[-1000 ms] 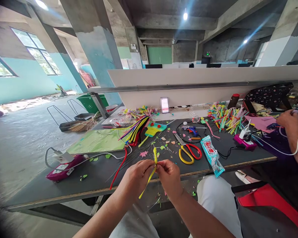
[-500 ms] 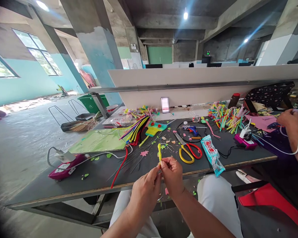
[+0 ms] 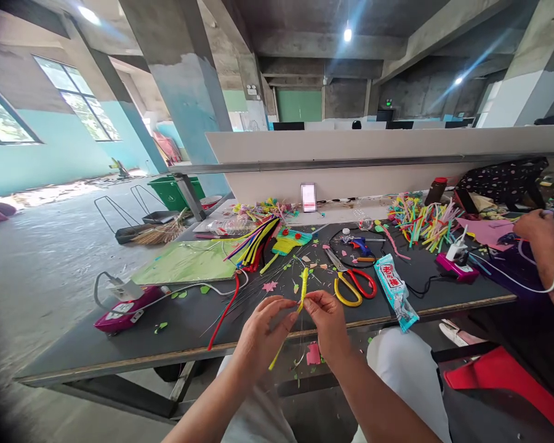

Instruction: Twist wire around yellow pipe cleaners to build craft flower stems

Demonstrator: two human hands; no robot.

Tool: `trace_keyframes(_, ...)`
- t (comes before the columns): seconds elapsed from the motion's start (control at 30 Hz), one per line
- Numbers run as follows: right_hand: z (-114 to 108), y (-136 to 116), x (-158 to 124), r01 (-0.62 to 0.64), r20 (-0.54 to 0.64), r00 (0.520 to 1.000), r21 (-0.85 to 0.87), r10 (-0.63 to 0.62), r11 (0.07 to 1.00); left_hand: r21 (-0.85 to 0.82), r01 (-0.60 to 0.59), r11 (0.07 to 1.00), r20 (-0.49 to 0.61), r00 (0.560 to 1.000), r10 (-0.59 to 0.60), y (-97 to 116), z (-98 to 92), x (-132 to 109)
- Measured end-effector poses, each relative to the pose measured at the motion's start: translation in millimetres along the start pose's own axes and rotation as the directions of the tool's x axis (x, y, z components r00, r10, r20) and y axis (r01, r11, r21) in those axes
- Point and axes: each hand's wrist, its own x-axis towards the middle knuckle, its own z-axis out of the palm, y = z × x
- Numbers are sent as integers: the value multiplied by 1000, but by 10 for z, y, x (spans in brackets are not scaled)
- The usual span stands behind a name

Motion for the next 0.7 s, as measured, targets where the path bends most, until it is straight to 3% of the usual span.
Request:
trace_keyframes(0.07, 17, 10, -12, -5, 9, 1000, 20, 5, 1000, -162, 120, 979, 89, 990, -107, -45, 45, 40)
trace_keyframes(0.17, 44, 17, -34, -17, 18, 1000, 40, 16, 999, -395, 319, 862, 281, 935, -217, -77, 136, 69)
trace_keyframes(0.3, 69, 26, -53, -16, 11, 1000, 41, 15, 999, -523, 441, 730, 358, 890, -281, -71, 188, 84)
trace_keyframes(0.4, 76, 36, -57, -31, 3, 1000, 27, 31, 999, -513, 445, 734, 334, 891, -307, -84, 194, 79)
trace_keyframes(0.5, 79, 33, -57, -58, 16, 998, 44, 57, 997, -437, 390, 810, 264, 917, -299, -127, 205, 56)
trace_keyframes(0.7, 131, -38, -84, -184, 153, 976, 190, 156, 964, -265, 260, 929, 85, 965, -246, -162, 210, 12)
